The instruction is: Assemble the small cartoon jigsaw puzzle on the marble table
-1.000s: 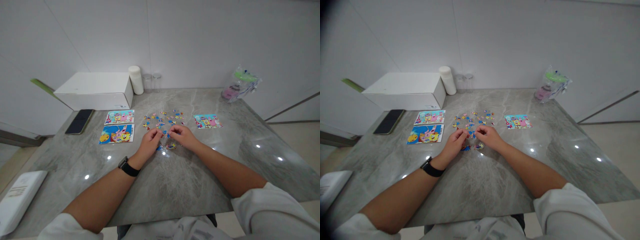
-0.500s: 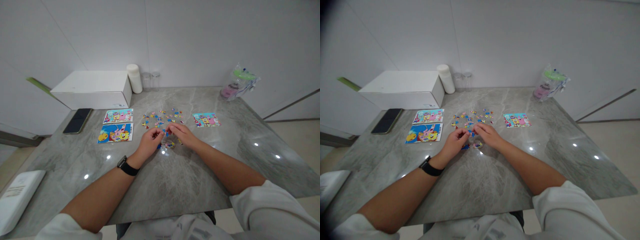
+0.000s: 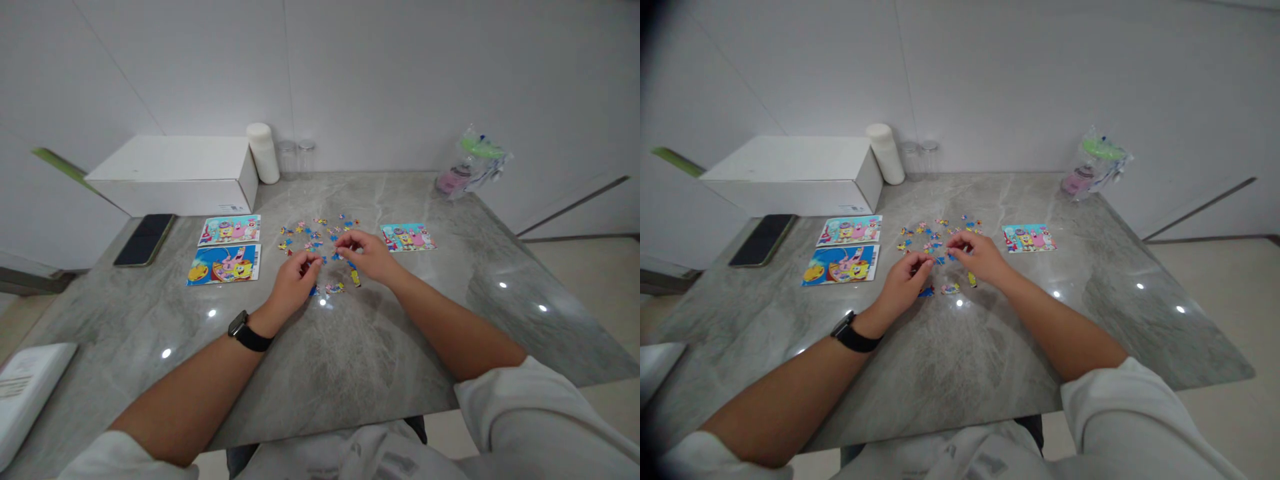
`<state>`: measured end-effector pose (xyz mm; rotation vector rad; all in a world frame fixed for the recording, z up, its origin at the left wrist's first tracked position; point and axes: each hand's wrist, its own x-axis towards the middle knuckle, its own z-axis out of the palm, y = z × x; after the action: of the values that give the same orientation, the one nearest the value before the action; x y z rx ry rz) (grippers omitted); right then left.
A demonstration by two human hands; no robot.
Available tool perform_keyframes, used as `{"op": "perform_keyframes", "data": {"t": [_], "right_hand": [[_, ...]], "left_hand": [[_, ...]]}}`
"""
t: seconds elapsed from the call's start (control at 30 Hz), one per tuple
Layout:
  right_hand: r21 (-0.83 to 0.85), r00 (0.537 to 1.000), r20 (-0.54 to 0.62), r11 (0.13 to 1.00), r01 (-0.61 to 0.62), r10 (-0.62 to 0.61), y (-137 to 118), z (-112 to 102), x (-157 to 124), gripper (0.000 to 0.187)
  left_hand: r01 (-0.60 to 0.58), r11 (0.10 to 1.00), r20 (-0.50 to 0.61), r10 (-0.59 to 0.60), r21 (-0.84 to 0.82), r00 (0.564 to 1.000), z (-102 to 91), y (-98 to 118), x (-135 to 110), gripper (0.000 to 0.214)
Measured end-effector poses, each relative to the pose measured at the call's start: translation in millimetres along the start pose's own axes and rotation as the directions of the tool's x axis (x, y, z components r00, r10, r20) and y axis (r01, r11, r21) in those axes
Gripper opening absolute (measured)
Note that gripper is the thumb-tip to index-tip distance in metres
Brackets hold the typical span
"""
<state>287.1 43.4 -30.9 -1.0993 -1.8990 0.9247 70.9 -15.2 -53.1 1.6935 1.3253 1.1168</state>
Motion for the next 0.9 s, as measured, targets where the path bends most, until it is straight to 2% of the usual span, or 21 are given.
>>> {"op": "perform_keyframes", "data": {"t": [0.13, 0.27, 0.37, 0.47, 0.63, 0.8, 0.9], "right_hand": [[-0.002, 0.99, -0.117, 0.997, -0.076, 0.075, 11, -27, 12, 0.022], [-0.086, 0.992, -0.021, 0.988, -0.124, 0.123, 27, -40, 18, 0.021], [-0.174, 0.983, 0.07, 0.972, -0.157, 0.171, 44, -37, 21, 0.014], [-0.245, 0.969, 0.116, 0.952, -0.183, 0.216, 57, -30, 23, 0.013], [-0.312, 0.97, 0.104, 0.934, -0.176, 0.218, 61, -22, 23, 0.013], [-0.331, 0.976, 0.105, 0.932, -0.146, 0.19, 60, -21, 20, 0.014], [-0.326, 0.981, 0.074, 0.934, -0.147, 0.18, 65, -22, 19, 0.012]], "left_hand": [[-0.077, 0.988, 0.006, 0.077, 0.136, 0.997, -5.2, 0, 3, 0.02], [-0.209, 0.933, 0.122, 0.18, 0.293, 0.976, -12.3, 5, 5, 0.021], [-0.303, 0.855, 0.233, 0.221, 0.42, 0.947, -16.8, 15, 7, 0.024], [-0.337, 0.785, 0.288, 0.21, 0.52, 0.934, -16.5, 28, 15, 0.027], [-0.337, 0.643, 0.336, 0.13, 0.688, 0.933, 3.1, 35, 42, 0.028], [-0.31, 0.582, 0.347, 0.051, 0.752, 0.937, 29.9, 25, 64, 0.03], [-0.314, 0.563, 0.357, 0.036, 0.765, 0.933, 37.2, 19, 71, 0.028]]}}
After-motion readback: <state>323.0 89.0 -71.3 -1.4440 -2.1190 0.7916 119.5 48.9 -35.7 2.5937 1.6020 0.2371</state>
